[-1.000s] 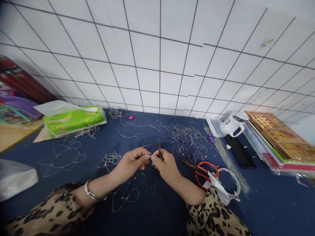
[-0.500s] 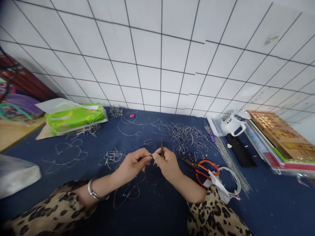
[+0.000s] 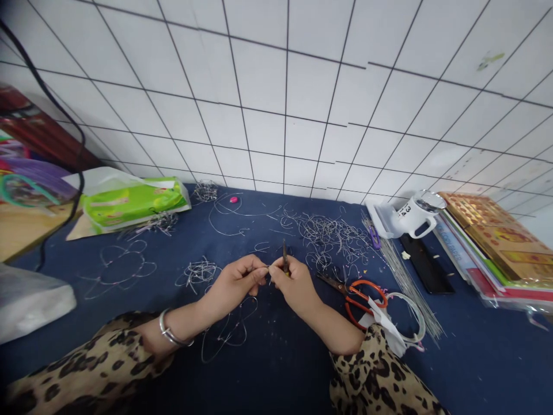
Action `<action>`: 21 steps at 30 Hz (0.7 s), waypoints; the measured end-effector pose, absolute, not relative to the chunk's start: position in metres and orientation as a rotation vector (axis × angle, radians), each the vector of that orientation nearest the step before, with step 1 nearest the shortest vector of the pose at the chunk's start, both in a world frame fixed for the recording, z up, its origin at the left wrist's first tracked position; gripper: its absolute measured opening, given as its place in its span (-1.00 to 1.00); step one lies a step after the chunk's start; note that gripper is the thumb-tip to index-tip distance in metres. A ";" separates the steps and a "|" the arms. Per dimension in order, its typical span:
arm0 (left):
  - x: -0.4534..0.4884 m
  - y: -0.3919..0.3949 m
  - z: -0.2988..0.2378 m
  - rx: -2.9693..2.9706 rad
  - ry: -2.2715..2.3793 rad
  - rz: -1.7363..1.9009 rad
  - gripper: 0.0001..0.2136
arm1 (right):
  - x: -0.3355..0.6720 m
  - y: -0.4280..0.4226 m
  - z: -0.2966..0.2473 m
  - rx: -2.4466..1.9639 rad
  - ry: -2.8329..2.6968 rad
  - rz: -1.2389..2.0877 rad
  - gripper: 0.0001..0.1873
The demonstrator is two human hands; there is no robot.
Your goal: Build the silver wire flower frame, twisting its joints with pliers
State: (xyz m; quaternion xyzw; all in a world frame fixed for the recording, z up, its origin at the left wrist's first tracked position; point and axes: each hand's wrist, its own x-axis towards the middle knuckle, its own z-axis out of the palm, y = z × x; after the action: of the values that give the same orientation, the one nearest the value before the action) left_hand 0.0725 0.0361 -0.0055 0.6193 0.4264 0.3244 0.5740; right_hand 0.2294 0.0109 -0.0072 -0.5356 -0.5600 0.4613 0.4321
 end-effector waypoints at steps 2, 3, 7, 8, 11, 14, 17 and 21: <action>0.072 0.036 -0.007 1.448 0.997 0.769 -0.83 | 0.229 0.010 -0.008 -1.349 -1.410 1.112 -0.80; 0.072 0.036 -0.007 1.446 0.996 0.772 -0.82 | 0.228 0.010 -0.008 -1.354 -1.416 1.096 -0.80; 0.072 0.034 -0.006 1.443 1.002 0.792 -0.83 | 0.225 0.009 -0.010 -1.374 -1.423 1.015 -0.80; 0.073 0.034 -0.006 1.443 1.009 0.806 -0.84 | 0.224 0.008 -0.010 -1.376 -1.417 0.995 -0.81; 0.074 0.034 -0.007 1.441 0.997 0.862 -0.85 | 0.220 0.008 -0.012 -1.371 -1.393 0.965 -0.81; 0.073 0.038 -0.007 1.423 0.971 0.857 -0.85 | 0.218 0.009 -0.014 -1.366 -1.375 0.963 -0.81; 0.067 0.047 -0.001 1.505 0.887 0.729 -0.84 | 0.218 0.008 -0.016 -1.366 -1.374 0.966 -0.81; 0.049 0.060 0.014 1.812 0.788 0.535 -0.82 | 0.218 0.004 -0.018 -1.371 -1.401 0.982 -0.79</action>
State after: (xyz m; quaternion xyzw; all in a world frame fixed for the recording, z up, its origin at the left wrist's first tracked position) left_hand 0.0486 0.0596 0.0139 0.7560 0.3288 0.2233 0.5201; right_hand 0.2179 0.0042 -0.0176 -0.5563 -0.5684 0.3983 0.4570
